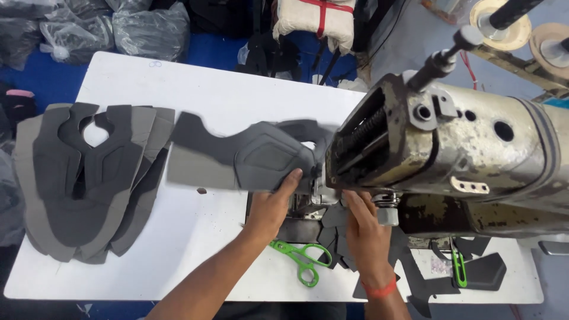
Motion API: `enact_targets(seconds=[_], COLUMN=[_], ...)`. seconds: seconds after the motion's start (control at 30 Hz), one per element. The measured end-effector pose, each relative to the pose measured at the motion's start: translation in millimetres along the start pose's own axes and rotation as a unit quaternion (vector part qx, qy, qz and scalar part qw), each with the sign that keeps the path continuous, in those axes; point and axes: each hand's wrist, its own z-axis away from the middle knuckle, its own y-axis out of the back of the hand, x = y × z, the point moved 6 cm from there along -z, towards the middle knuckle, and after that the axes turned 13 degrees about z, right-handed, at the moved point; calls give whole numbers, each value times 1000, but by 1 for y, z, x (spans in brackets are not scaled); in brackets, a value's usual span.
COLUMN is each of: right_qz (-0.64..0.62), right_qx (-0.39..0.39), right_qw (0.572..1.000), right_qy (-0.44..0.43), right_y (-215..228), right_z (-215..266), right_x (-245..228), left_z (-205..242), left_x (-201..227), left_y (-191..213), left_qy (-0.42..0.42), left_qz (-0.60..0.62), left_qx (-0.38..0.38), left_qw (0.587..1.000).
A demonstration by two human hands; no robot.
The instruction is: The person uses a sewing machine to stitch together pieces of dark gray material. They guide the material under the needle, sew along the edges, and use green scissors to trim excess threads and material. The person repeats this process for multiple pieces, stacking the finished items on the table.
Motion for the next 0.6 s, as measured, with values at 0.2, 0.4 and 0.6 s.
enact_targets(seconds=[0.2,0.4,0.6], right_qz=[-40,-122,-81], right_qx=[41,-137,-112], right_qw=[995,976,977], right_qy=[-82,-117,-164], right_y=[17,-19,3], right_z=[87,209,220], right_x=[6,30,52], left_z=[0,0,62], left_x=[-2,-31,-56], left_y=[1,29,87], left_qy=[-79,-5,141], left_qz=[-47,-7,-230], left_qx=[2,6,-118], left_qw=[996,1000,956])
